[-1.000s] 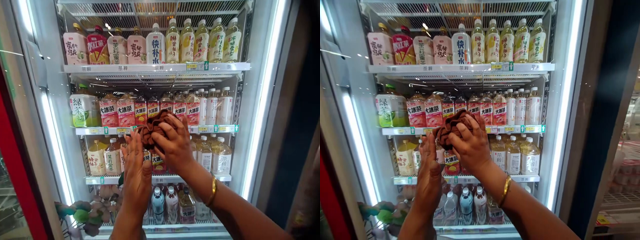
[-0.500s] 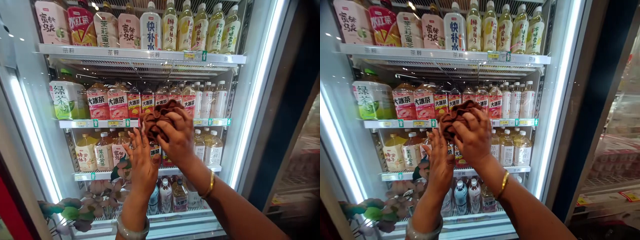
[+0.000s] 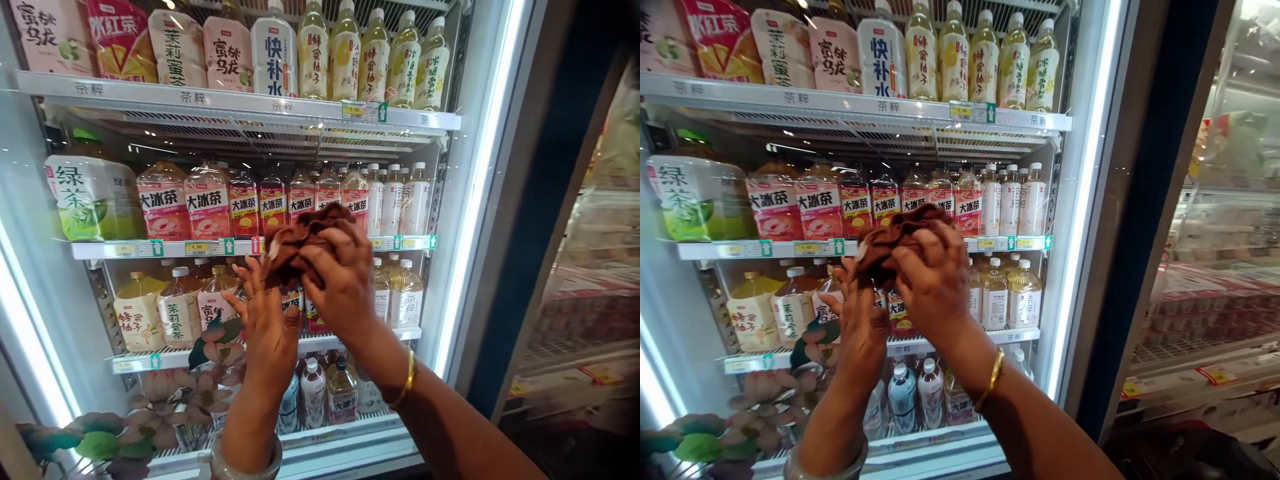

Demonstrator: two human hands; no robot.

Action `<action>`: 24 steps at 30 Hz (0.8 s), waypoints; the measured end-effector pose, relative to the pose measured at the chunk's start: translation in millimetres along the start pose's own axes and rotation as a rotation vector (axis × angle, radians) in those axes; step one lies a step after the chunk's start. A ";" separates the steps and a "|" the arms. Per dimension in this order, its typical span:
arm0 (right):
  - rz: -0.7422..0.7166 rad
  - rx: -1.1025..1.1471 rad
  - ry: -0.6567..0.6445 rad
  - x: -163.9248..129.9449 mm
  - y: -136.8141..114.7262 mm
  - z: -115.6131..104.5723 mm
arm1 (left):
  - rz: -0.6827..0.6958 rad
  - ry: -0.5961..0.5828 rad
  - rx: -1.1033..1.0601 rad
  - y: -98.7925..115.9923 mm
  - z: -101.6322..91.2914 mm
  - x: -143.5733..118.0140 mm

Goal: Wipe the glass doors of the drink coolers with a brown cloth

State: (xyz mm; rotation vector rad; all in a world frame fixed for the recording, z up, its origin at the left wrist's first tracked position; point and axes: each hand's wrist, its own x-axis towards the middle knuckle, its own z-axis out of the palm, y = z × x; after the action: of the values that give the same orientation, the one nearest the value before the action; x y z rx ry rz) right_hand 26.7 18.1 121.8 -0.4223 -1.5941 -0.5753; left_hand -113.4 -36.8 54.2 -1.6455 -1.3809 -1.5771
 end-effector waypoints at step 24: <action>0.144 -0.023 0.047 -40.4 47.9 -38.5 | -0.020 -0.001 0.041 49.5 35.9 12.7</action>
State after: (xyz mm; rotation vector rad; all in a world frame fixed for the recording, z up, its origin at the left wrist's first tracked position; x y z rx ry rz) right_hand 90.0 36.5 89.1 -0.5325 -1.4994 -0.4905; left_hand -55.9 -20.6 72.5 -1.6130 -1.4247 -1.5490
